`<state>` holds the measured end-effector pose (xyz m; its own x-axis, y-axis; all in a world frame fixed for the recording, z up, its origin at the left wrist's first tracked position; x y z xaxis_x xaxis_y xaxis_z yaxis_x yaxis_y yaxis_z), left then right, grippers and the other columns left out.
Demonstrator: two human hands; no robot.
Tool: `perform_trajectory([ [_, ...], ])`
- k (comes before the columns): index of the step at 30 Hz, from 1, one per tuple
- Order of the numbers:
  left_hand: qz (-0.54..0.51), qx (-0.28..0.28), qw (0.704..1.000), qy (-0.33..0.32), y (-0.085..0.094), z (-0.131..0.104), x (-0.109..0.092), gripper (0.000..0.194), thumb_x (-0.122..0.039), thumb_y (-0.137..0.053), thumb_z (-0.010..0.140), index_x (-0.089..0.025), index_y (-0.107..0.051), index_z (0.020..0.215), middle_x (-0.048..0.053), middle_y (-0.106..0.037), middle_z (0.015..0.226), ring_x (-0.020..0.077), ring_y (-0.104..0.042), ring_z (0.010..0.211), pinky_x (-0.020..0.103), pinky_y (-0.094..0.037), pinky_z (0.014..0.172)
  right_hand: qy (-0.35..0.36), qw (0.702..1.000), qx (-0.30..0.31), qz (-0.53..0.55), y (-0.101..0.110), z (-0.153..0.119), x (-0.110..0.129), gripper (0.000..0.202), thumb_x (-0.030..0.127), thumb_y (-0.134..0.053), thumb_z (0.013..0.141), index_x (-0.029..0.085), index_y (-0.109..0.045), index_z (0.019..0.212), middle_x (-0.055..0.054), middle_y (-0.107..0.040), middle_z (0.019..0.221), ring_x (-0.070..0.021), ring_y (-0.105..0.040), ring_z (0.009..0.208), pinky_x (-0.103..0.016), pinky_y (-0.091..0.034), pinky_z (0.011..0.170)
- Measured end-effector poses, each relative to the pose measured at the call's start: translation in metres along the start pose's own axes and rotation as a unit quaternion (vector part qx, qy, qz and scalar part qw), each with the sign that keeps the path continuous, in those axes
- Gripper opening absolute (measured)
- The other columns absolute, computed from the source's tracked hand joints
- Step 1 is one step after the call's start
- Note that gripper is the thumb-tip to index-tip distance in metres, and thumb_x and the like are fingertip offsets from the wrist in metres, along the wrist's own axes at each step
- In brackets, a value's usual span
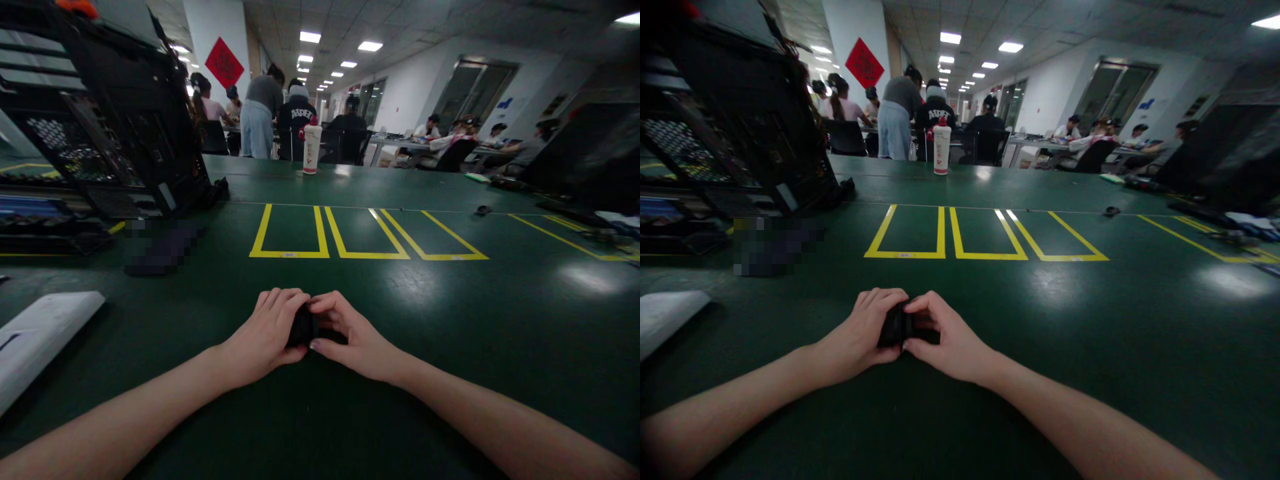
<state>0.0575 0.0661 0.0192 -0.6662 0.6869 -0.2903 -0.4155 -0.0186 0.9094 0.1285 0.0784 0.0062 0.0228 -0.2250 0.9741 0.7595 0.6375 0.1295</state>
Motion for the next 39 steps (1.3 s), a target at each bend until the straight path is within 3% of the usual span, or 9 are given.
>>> perform_trajectory([
  [5,0.000,-0.007,1.000,-0.002,0.003,0.001,-0.001,0.061,-0.017,-0.063,0.073,-0.019,-0.027,0.122,0.011,-0.045,0.118,0.0272,-0.045,0.103,0.044,-0.037,0.087,0.002,1.000,-0.016,0.012,0.002,0.001,0.000,0.022,0.017,-0.059,0.079,0.022,-0.049,0.099,-0.002,-0.045,0.109,-0.0146,-0.052,0.103,-0.033,-0.047,0.091],
  [11,0.002,-0.007,1.000,0.000,0.004,0.001,-0.003,0.062,-0.016,-0.063,0.073,-0.018,-0.025,0.122,0.012,-0.046,0.117,0.0269,-0.046,0.101,0.044,-0.038,0.085,-0.043,0.999,-0.020,-0.002,0.002,0.000,-0.007,0.038,0.017,-0.060,0.079,0.023,-0.042,0.113,-0.005,-0.047,0.113,-0.0172,-0.050,0.109,-0.036,-0.045,0.093],
  [17,-0.006,-0.003,1.000,-0.002,0.003,0.000,-0.003,0.064,-0.016,-0.064,0.072,-0.020,-0.025,0.123,0.011,-0.045,0.119,0.0271,-0.046,0.103,0.045,-0.037,0.086,0.010,1.000,-0.012,0.010,0.002,0.000,0.000,0.036,0.013,-0.064,0.074,0.022,-0.047,0.104,-0.003,-0.045,0.111,-0.0165,-0.051,0.108,-0.037,-0.043,0.096],
  [21,-0.009,-0.007,1.000,0.004,0.004,0.001,-0.002,0.062,-0.016,-0.063,0.073,-0.021,-0.026,0.122,0.011,-0.046,0.118,0.0275,-0.046,0.103,0.045,-0.038,0.086,-0.006,1.000,-0.015,0.027,0.003,0.001,-0.003,0.025,0.017,-0.059,0.080,0.022,-0.049,0.102,-0.002,-0.048,0.105,-0.0149,-0.055,0.100,-0.034,-0.048,0.088],
  [27,-0.008,-0.003,1.000,0.002,0.002,0.001,-0.001,0.062,-0.017,-0.063,0.074,-0.019,-0.026,0.123,0.011,-0.046,0.118,0.0267,-0.046,0.102,0.044,-0.038,0.086,-0.042,0.999,-0.004,0.016,0.000,0.001,-0.009,0.037,0.016,-0.059,0.080,0.023,-0.043,0.113,-0.004,-0.049,0.111,-0.0168,-0.051,0.108,-0.037,-0.045,0.094],
  [31,-0.005,-0.021,1.000,-0.002,0.004,0.001,0.000,0.064,-0.016,-0.064,0.071,-0.020,-0.027,0.123,0.011,-0.047,0.118,0.0276,-0.047,0.103,0.045,-0.038,0.085,0.002,1.000,-0.002,0.009,0.000,0.000,-0.003,0.040,0.010,-0.064,0.074,0.023,-0.046,0.107,-0.002,-0.046,0.109,-0.0163,-0.050,0.109,-0.036,-0.043,0.097],
  [36,-0.011,-0.022,1.000,-0.001,0.005,0.001,-0.001,0.064,-0.017,-0.065,0.071,-0.020,-0.028,0.123,0.011,-0.048,0.117,0.0275,-0.048,0.102,0.044,-0.039,0.085,-0.004,0.999,-0.013,0.035,0.002,0.001,-0.003,0.026,0.016,-0.060,0.079,0.023,-0.050,0.101,-0.002,-0.046,0.109,-0.0154,-0.053,0.103,-0.034,-0.048,0.090],
  [39,-0.012,-0.018,1.000,-0.003,0.006,0.001,-0.002,0.062,-0.017,-0.063,0.072,-0.020,-0.028,0.123,0.011,-0.048,0.117,0.0274,-0.048,0.102,0.044,-0.039,0.084,-0.031,0.999,-0.021,0.032,0.003,0.001,-0.007,0.029,0.018,-0.060,0.080,0.023,-0.047,0.105,-0.002,-0.049,0.107,-0.0157,-0.053,0.103,-0.034,-0.048,0.089],
])
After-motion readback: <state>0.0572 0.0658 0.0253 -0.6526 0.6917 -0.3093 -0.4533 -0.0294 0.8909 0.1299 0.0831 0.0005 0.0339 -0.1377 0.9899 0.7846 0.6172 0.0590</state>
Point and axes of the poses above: each hand's wrist, its own z-axis towards the middle knuckle, its own y-axis out of the back of the hand, x = y × z, the point moved 10 cm from there along z, towards the middle knuckle
